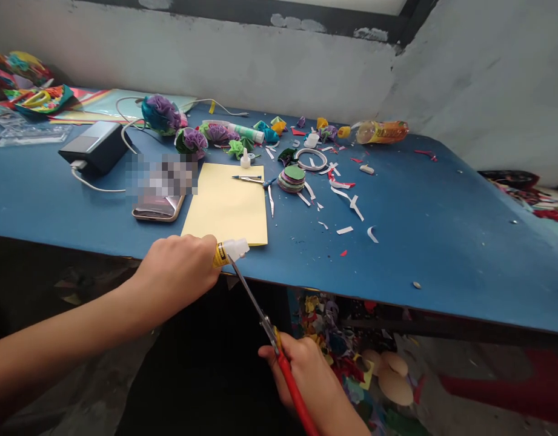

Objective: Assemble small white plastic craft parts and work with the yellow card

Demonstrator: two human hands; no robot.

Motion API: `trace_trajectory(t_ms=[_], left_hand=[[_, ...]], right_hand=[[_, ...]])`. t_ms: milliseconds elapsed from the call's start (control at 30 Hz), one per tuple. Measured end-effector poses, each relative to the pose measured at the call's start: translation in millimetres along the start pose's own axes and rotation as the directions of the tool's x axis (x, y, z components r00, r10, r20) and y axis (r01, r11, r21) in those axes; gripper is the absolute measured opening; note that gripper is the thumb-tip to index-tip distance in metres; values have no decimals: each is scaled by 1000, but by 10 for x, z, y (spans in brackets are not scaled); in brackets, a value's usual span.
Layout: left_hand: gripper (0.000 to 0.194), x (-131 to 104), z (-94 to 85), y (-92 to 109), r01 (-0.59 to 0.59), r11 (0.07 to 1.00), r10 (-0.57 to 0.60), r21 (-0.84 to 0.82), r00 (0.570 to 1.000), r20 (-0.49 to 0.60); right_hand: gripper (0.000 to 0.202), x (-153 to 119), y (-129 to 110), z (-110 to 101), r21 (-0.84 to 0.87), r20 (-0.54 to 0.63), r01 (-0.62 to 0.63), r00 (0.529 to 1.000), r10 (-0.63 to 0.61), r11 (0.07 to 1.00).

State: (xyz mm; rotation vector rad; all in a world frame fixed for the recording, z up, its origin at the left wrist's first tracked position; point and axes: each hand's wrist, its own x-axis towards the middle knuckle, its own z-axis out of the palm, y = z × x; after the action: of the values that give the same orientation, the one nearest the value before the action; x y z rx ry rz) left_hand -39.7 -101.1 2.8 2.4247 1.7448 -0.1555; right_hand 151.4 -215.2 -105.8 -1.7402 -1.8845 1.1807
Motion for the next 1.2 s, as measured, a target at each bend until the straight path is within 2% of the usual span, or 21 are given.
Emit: trace_trajectory(t_ms=[133, 200, 333, 433, 533, 667, 767, 1033, 1200], left_hand=[[21, 20, 0, 7, -23, 1000, 23, -15, 1000, -9], [18, 35, -20, -21, -64, 997, 64, -37, 998, 25], [17, 42, -76, -98, -146, 981, 161, -127, 980, 116], [18, 38, -126, -134, -180, 961, 219, -211, 959, 179], [18, 37, -153, -137, -188, 950, 242, -251, 948, 207], [19, 25, -115, -86, -141, 975, 166, -172, 976, 141], [19, 7, -61, -32, -69, 994, 75, -89, 995, 64], [20, -61, 25, 43, 6, 1000, -6, 15, 1000, -4], [23, -45, 18, 77, 1, 998, 0, 70, 1000, -22]], right_hand=[[22, -30, -33, -7, 83, 40, -50, 998, 46, 995], [11, -27, -57, -29, 134, 89, -67, 994, 56, 989], [7, 1, -89, -86, 189, 122, -56, 992, 33, 980], [14, 41, -70, -102, 217, 109, -7, 994, -17, 976], [34, 79, -19, -86, 237, 105, 39, 992, -66, 971], [63, 96, 10, -55, 224, 107, 54, 991, -79, 973], [73, 80, -21, -52, 194, 95, 51, 993, -71, 980], [55, 2, -3, -40, 54, 84, 9, 996, -13, 999], [50, -86, 11, 25, -30, 1, -24, 1000, 24, 999]])
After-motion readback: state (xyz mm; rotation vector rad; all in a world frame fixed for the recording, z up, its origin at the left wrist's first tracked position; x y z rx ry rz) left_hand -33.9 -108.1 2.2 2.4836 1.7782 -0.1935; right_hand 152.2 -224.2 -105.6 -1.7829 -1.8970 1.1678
